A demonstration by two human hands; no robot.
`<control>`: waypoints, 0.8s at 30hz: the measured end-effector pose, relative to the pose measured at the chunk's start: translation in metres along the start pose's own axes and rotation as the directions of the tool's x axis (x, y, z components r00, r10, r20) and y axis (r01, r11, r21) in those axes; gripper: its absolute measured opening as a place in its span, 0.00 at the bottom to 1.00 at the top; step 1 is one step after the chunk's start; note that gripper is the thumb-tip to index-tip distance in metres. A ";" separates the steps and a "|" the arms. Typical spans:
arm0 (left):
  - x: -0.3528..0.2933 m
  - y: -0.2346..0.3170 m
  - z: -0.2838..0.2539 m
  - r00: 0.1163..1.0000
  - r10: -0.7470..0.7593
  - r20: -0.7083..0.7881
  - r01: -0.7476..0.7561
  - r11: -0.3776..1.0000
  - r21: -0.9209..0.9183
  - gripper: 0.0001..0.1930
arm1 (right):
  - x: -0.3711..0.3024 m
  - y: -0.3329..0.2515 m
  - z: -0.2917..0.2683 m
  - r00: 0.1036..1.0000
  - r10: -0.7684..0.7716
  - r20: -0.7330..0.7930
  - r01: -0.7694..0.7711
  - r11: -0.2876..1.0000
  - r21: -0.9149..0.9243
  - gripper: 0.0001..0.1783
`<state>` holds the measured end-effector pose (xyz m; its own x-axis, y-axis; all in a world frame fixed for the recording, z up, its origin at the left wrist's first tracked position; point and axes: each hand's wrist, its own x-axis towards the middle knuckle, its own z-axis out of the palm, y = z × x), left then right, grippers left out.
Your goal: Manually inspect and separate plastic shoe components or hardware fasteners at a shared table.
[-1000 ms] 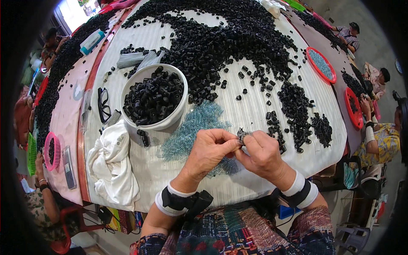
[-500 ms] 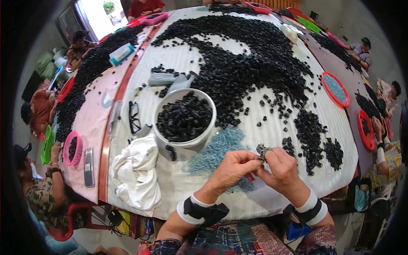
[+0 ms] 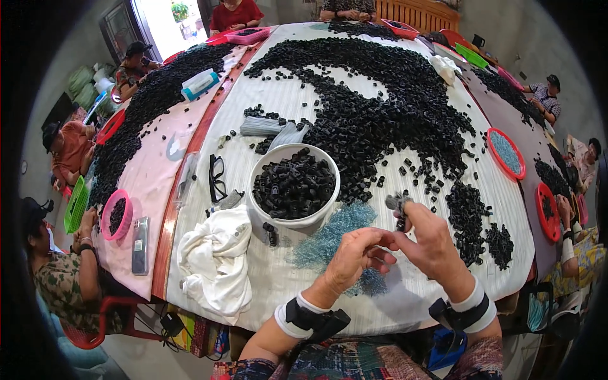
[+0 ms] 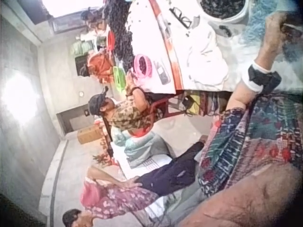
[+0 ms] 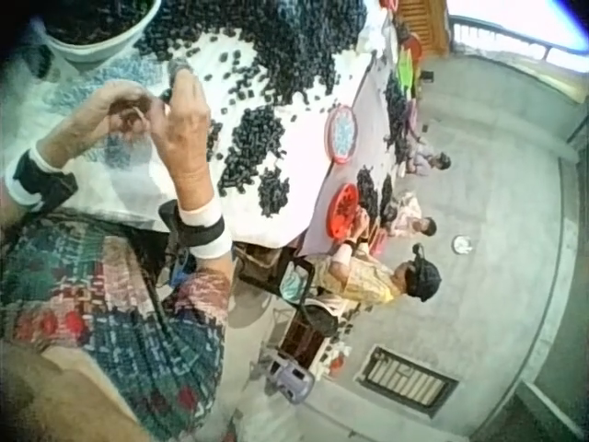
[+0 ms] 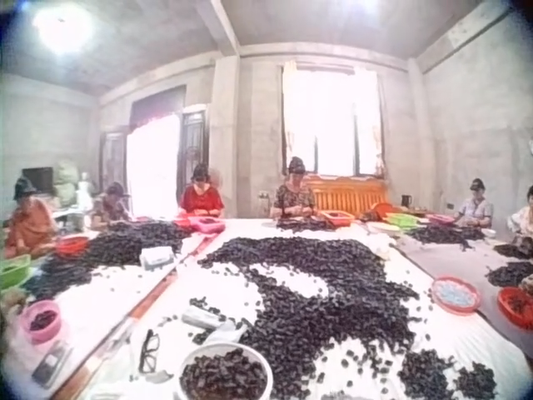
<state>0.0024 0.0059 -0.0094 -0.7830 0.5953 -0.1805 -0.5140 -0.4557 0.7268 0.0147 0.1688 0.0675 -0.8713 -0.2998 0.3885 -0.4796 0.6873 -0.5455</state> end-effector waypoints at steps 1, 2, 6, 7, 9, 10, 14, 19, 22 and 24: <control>0.001 -0.003 -0.002 1.000 0.006 -0.007 -0.006 0.999 -0.038 0.17 | 0.010 -0.004 0.001 0.996 0.056 0.069 -0.059 0.997 0.051 0.15; 0.002 -0.003 -0.002 1.000 0.012 -0.010 -0.013 0.997 -0.076 0.18 | 0.020 -0.008 0.001 0.996 0.054 0.070 -0.058 0.997 0.050 0.15; -0.001 -0.002 0.003 1.000 -0.001 -0.026 -0.002 0.994 -0.113 0.18 | 0.057 -0.021 0.028 0.987 0.130 0.098 -0.162 0.856 0.491 0.19; -0.001 -0.002 0.002 1.000 0.005 0.002 -0.005 0.995 -0.099 0.18 | 0.062 -0.020 0.035 0.996 0.087 0.001 -0.064 0.728 0.683 0.21; 0.000 -0.003 0.002 0.999 0.009 0.033 -0.006 0.996 -0.088 0.18 | 0.064 -0.017 0.033 0.995 0.090 0.047 -0.097 0.709 0.699 0.23; -0.001 -0.003 0.002 1.000 -0.001 0.024 0.003 0.997 -0.071 0.18 | 0.064 -0.015 0.033 0.991 0.087 0.097 -0.130 0.685 0.717 0.24; -0.001 -0.005 0.006 1.000 0.001 -0.005 -0.001 0.999 -0.047 0.16 | 0.040 0.008 0.028 0.980 0.166 0.108 -0.198 0.786 0.586 0.16; -0.002 -0.001 0.006 0.999 0.007 -0.033 -0.009 0.998 -0.058 0.13 | 0.009 0.016 0.016 0.950 0.261 0.172 -0.310 0.708 0.634 0.04; -0.002 -0.001 0.008 0.996 0.045 -0.081 -0.050 0.997 -0.063 0.11 | -0.010 0.023 0.012 0.962 0.246 0.116 -0.265 0.758 0.596 0.03; -0.001 -0.006 0.001 0.954 0.244 -0.174 -0.235 0.969 0.070 0.07 | -0.018 0.017 0.006 0.968 0.224 0.114 -0.252 0.878 0.408 0.08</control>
<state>0.0066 0.0090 -0.0131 -0.9333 0.3418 -0.1103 -0.2898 -0.5353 0.7934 0.0217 0.1821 0.0470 -0.9627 -0.2112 0.1689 -0.2440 0.4089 -0.8794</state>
